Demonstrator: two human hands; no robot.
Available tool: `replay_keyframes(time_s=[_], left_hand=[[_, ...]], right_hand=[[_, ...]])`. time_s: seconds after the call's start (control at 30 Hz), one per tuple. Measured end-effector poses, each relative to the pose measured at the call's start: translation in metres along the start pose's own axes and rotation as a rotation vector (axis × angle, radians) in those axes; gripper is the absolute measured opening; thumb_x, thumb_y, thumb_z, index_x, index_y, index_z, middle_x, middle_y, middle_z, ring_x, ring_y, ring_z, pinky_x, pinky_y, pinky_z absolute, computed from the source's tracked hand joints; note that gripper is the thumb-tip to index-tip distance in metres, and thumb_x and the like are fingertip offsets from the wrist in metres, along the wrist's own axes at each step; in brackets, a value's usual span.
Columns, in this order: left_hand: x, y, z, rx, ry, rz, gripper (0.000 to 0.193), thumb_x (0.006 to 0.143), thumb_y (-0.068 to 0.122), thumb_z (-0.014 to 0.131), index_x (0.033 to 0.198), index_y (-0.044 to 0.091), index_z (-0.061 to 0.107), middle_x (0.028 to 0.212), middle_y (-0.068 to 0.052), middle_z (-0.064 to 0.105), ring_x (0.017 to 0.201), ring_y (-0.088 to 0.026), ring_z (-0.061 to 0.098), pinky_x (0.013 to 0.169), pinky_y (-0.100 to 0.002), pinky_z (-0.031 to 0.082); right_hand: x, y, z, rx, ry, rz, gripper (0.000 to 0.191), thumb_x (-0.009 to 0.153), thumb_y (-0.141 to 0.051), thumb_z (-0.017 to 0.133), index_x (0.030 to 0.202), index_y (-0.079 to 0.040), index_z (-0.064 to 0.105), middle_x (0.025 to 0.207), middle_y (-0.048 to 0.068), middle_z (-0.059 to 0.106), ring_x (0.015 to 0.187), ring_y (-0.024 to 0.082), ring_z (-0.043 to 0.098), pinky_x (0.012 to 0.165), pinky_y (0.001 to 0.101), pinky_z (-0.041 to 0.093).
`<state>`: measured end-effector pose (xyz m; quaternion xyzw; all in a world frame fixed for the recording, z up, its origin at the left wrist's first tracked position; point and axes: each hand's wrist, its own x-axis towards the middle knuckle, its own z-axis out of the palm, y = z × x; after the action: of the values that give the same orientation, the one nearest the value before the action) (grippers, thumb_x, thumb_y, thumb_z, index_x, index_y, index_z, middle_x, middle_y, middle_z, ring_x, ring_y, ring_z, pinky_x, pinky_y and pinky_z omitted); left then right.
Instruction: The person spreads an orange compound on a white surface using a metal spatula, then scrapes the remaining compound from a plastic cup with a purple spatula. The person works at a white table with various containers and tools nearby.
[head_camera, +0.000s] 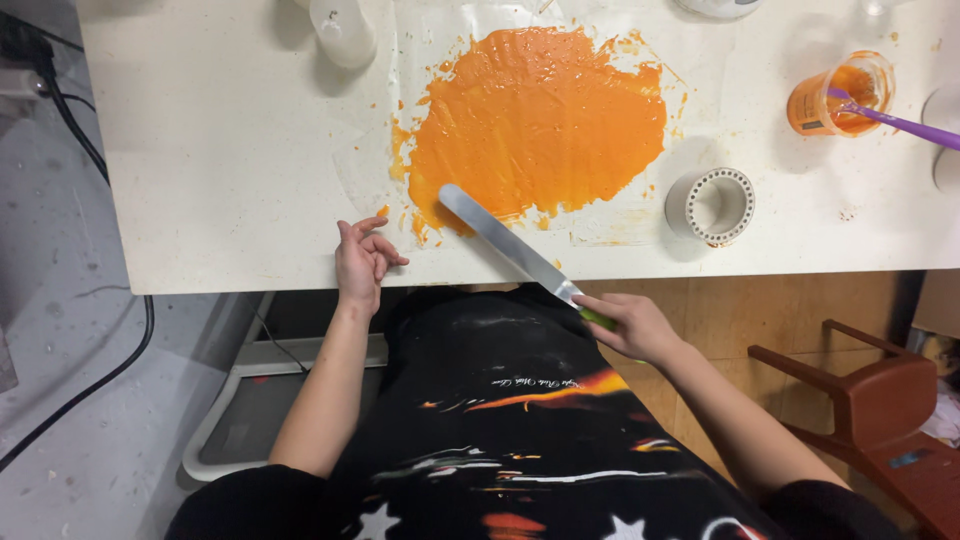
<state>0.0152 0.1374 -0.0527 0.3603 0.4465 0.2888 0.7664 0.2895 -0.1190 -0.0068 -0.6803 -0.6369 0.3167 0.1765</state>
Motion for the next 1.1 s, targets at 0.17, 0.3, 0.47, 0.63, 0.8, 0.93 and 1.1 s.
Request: replay_keyframes(time_s=[0.17,0.3,0.47,0.63,0.8,0.93,1.1], left_hand=[[-0.001,0.007,0.005,0.071,0.013,0.008,0.080,0.108,0.061,0.021,0.129,-0.008,0.054,0.065,-0.008,0.059,0.046,-0.009,0.039,0.070,-0.034,0.059],[-0.004,0.004,0.001,0.065,0.010,0.020,0.080,0.108,0.061,0.021,0.129,-0.009,0.054,0.065,-0.008,0.059,0.046,-0.008,0.038,0.071,-0.034,0.060],[-0.011,-0.001,-0.012,0.077,0.006,0.020,0.080,0.109,0.061,0.021,0.130,-0.009,0.055,0.065,-0.008,0.058,0.047,-0.009,0.040,0.073,-0.033,0.061],[-0.017,-0.001,-0.023,0.093,0.018,0.023,0.081,0.108,0.062,0.022,0.130,-0.009,0.055,0.065,-0.010,0.061,0.049,-0.011,0.049,0.067,-0.029,0.055],[-0.013,-0.002,-0.029,0.109,0.029,0.037,0.074,0.109,0.056,0.025,0.127,-0.008,0.058,0.065,-0.009,0.062,0.047,-0.009,0.046,0.058,-0.024,0.046],[-0.009,-0.008,-0.023,0.182,0.044,0.126,0.059,0.112,0.045,0.035,0.124,-0.007,0.060,0.069,-0.010,0.062,0.051,-0.009,0.049,0.050,-0.021,0.034],[0.006,-0.009,-0.015,0.139,0.024,0.239,0.056,0.115,0.043,0.035,0.121,-0.006,0.062,0.074,-0.009,0.064,0.056,-0.007,0.046,0.074,-0.026,0.047]], right_hand=[[0.030,-0.017,-0.001,-0.024,-0.038,-0.032,0.051,0.084,-0.020,0.075,0.134,-0.023,0.066,0.075,0.007,0.062,0.068,0.028,0.065,0.062,0.0415,0.053],[0.038,-0.022,0.007,-0.044,-0.071,-0.045,0.049,0.085,-0.021,0.076,0.134,-0.023,0.066,0.075,0.008,0.062,0.066,0.028,0.064,0.062,0.0416,0.053],[0.006,-0.009,0.014,0.014,-0.065,-0.031,0.047,0.083,-0.018,0.074,0.130,-0.018,0.068,0.074,0.009,0.062,0.067,0.029,0.064,0.063,0.0418,0.052],[-0.056,0.009,0.012,0.095,-0.062,0.037,0.045,0.081,-0.018,0.073,0.126,-0.016,0.071,0.072,0.007,0.066,0.062,0.025,0.065,0.059,0.0389,0.053],[-0.090,0.014,0.005,0.060,-0.055,0.098,0.045,0.080,-0.018,0.075,0.125,-0.017,0.072,0.069,0.005,0.067,0.058,0.021,0.064,0.056,0.0365,0.053],[-0.077,0.010,0.005,0.024,0.019,0.150,0.044,0.081,-0.016,0.076,0.125,-0.016,0.072,0.067,0.008,0.063,0.058,0.023,0.062,0.057,0.0380,0.051],[-0.032,-0.002,0.020,-0.013,0.068,0.077,0.043,0.084,-0.017,0.076,0.127,-0.015,0.070,0.073,0.008,0.062,0.064,0.027,0.063,0.061,0.0399,0.051]])
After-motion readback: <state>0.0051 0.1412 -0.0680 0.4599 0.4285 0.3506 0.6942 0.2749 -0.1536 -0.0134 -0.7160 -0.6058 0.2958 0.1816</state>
